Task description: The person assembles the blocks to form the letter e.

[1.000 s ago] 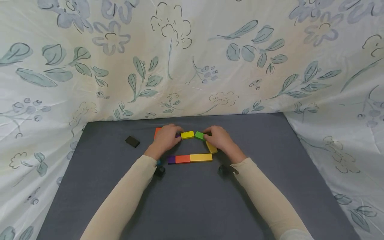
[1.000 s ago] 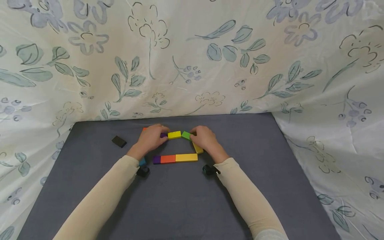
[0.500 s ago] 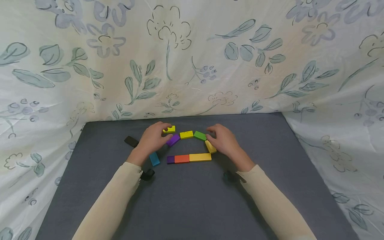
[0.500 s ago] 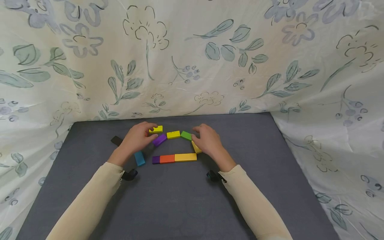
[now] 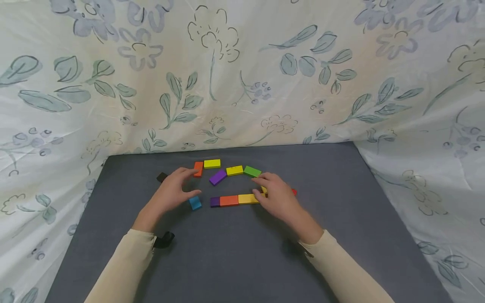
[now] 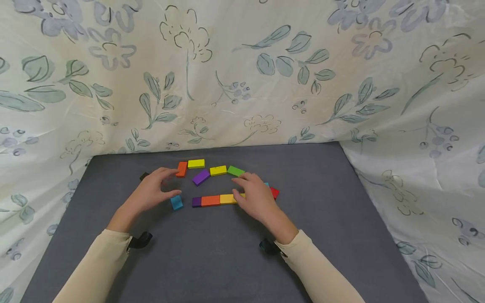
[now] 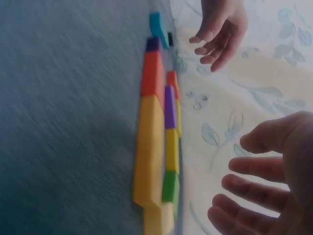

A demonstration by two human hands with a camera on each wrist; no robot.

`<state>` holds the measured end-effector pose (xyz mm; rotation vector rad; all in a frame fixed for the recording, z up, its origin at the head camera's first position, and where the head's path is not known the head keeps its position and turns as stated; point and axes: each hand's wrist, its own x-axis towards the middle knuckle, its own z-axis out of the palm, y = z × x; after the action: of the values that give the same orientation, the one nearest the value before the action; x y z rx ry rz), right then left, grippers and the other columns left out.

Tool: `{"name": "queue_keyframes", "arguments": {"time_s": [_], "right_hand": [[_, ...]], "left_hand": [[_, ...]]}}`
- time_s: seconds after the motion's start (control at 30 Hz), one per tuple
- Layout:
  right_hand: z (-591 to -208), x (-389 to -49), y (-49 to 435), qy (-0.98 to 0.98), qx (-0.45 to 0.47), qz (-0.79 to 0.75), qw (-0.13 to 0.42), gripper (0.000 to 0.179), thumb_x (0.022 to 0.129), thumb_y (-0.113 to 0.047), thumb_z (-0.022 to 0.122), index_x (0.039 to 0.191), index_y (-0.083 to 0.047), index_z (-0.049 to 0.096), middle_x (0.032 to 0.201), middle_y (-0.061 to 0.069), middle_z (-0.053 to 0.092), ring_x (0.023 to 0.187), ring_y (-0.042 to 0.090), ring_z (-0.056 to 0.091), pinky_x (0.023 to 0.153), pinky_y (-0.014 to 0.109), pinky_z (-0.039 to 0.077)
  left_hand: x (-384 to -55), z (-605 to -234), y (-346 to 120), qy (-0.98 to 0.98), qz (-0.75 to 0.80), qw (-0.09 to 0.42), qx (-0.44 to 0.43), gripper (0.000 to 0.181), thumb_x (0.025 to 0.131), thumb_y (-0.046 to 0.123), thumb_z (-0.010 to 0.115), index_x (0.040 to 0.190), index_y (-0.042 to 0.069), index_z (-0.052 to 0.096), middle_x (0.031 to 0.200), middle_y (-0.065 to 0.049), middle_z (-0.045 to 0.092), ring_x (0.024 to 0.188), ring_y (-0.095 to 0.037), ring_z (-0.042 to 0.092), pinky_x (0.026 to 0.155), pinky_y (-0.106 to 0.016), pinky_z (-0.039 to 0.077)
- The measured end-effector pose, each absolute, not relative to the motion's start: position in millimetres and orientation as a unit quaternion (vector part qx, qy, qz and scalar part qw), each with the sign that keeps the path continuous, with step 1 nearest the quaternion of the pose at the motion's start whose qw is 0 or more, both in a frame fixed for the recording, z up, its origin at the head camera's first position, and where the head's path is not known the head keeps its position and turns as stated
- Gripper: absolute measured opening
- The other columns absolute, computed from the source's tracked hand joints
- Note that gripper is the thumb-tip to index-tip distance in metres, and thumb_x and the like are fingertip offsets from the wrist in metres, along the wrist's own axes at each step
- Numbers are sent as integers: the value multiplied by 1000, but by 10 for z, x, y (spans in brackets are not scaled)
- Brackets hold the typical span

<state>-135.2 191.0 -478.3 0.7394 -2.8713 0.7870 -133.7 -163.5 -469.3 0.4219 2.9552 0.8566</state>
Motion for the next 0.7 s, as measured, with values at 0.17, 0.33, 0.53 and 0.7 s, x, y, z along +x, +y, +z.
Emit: {"name": "queue_keyframes", "arguments": {"time_s": [0.17, 0.33, 0.53, 0.7], "right_hand": [[-4893, -1214, 1824, -924, 276, 264, 36, 40, 101, -21, 79, 139, -9, 75, 132, 7, 68, 123, 26, 61, 101, 44, 56], [-5001, -1156, 1735, -920, 302, 247, 29, 41, 100, -23, 79, 140, -12, 75, 129, 4, 67, 115, 21, 61, 96, 39, 57], [-5106, -1143, 1677, -918, 325, 225, 23, 40, 101, -24, 79, 140, -15, 76, 128, 0, 66, 114, 17, 59, 93, 36, 57], [-5147, -1123, 1649, -923, 334, 190, 13, 41, 101, -26, 79, 141, -17, 76, 130, 1, 66, 117, 19, 57, 94, 38, 58]], "left_hand": [[-1217, -4801, -1747, 947, 289, 29, 138, 76, 93, 25, 89, 156, -1, 54, 147, -24, 56, 124, -42, 61, 103, -61, 52], [-1148, -4934, -1796, 946, 295, 31, 133, 75, 92, 23, 90, 154, 0, 56, 146, -23, 56, 118, -39, 63, 99, -60, 54], [-1113, -5074, -1814, 946, 296, 37, 125, 72, 91, 22, 91, 152, 1, 58, 142, -19, 58, 115, -33, 63, 97, -55, 55], [-1107, -5148, -1807, 947, 294, 41, 125, 70, 91, 20, 91, 150, 1, 59, 139, -18, 59, 110, -30, 62, 94, -53, 55]]}}
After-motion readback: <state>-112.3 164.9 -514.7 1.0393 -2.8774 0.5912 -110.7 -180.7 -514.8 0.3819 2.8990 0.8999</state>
